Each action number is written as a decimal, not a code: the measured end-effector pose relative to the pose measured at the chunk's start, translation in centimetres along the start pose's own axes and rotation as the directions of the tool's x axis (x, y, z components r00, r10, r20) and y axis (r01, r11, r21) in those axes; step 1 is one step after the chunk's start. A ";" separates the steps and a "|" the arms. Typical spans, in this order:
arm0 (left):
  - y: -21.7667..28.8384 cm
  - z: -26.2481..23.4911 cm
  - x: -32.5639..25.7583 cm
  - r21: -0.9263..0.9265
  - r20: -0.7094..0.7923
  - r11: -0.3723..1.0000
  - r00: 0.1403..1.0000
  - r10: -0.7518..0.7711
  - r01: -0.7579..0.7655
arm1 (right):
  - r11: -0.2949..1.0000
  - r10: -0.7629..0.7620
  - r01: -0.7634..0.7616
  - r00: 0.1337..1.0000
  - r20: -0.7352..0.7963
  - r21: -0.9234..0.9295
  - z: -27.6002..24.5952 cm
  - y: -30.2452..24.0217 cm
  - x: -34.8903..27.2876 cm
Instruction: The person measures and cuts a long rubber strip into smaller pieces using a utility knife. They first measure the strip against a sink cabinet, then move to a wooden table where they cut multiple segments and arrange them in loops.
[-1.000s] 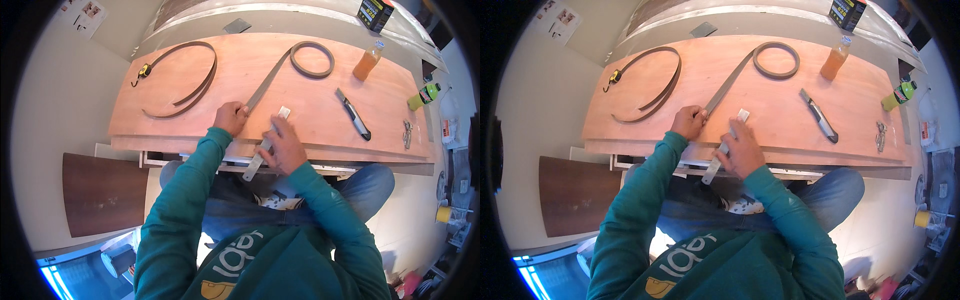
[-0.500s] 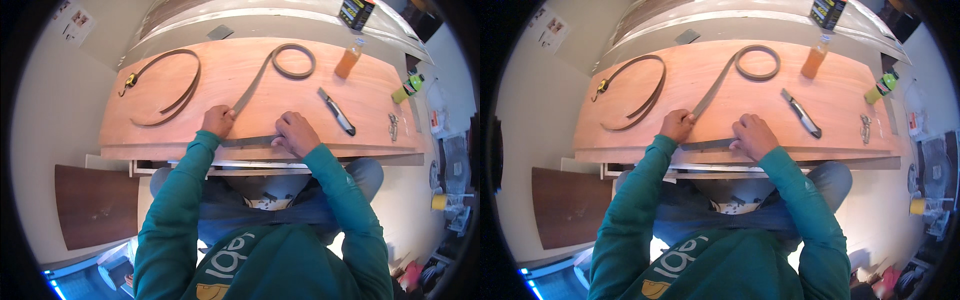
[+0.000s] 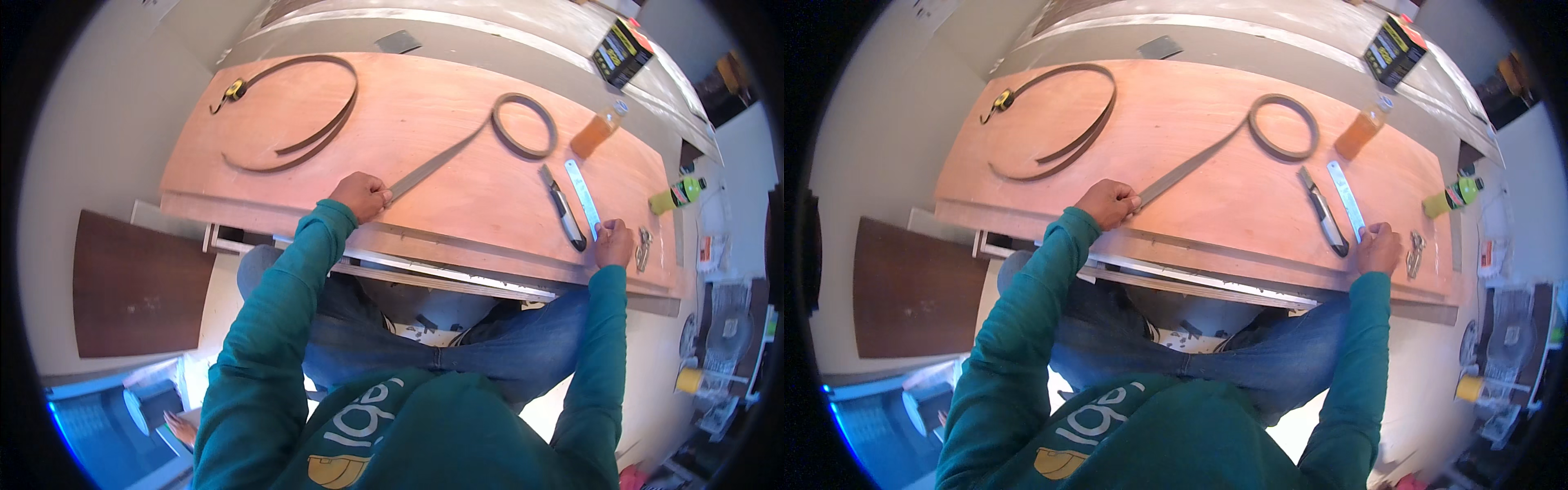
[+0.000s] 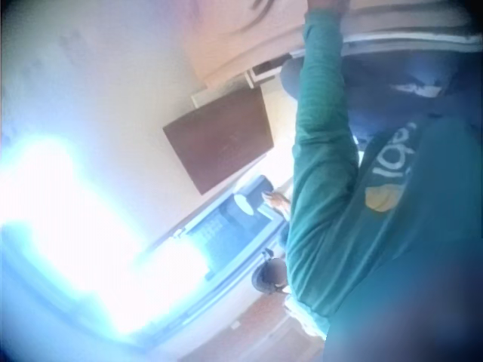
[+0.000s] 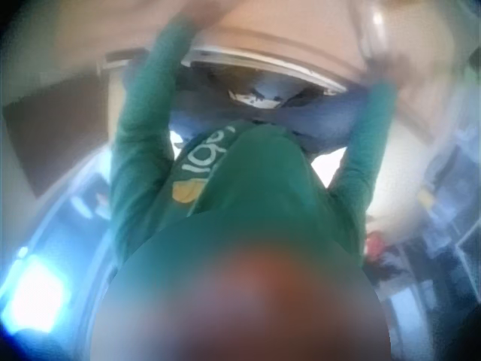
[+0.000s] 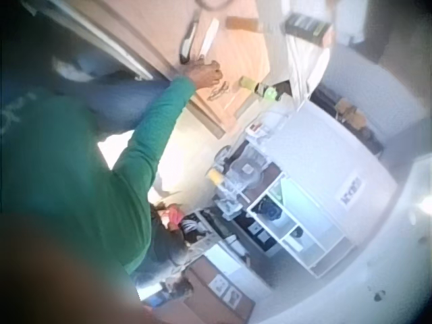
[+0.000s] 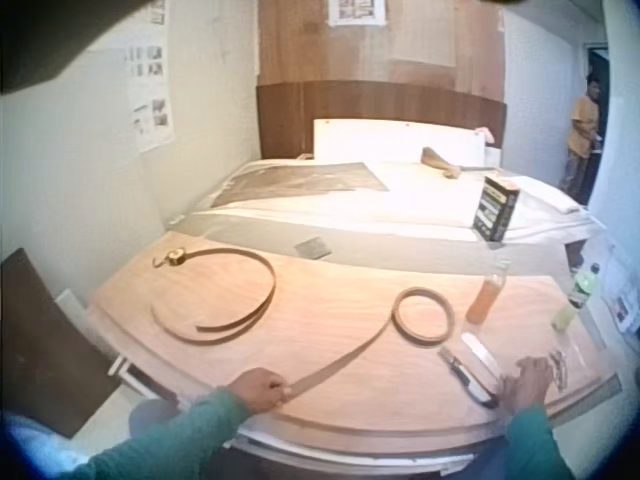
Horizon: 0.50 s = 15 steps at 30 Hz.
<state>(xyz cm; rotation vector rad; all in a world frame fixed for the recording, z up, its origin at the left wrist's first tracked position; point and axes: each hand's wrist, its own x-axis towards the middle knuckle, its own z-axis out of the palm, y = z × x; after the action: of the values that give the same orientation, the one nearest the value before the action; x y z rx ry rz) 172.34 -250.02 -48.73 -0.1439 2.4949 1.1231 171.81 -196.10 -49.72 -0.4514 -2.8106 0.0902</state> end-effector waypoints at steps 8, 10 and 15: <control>-0.4 0.3 -0.7 0.206 -0.250 0.977 0.968 0.000 0.054 | 0.896 -0.413 0.408 0.911 -0.008 0.172 -0.5 -8.7 -2.7; -0.6 0.5 -1.0 0.188 -0.454 0.982 0.888 0.073 0.016 | 0.912 -0.377 0.372 0.926 -0.004 0.173 0.1 -8.8 -2.5; -0.2 -0.2 -1.2 0.154 -0.248 0.974 0.960 -0.127 0.169 | 0.948 -0.298 0.282 0.949 0.100 0.145 -0.9 -10.8 -3.3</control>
<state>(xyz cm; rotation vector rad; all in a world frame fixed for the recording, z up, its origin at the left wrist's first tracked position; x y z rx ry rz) 173.39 -250.39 -48.27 -0.4319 2.7240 0.8662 171.90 -207.41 -48.62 0.0012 -2.9320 0.2419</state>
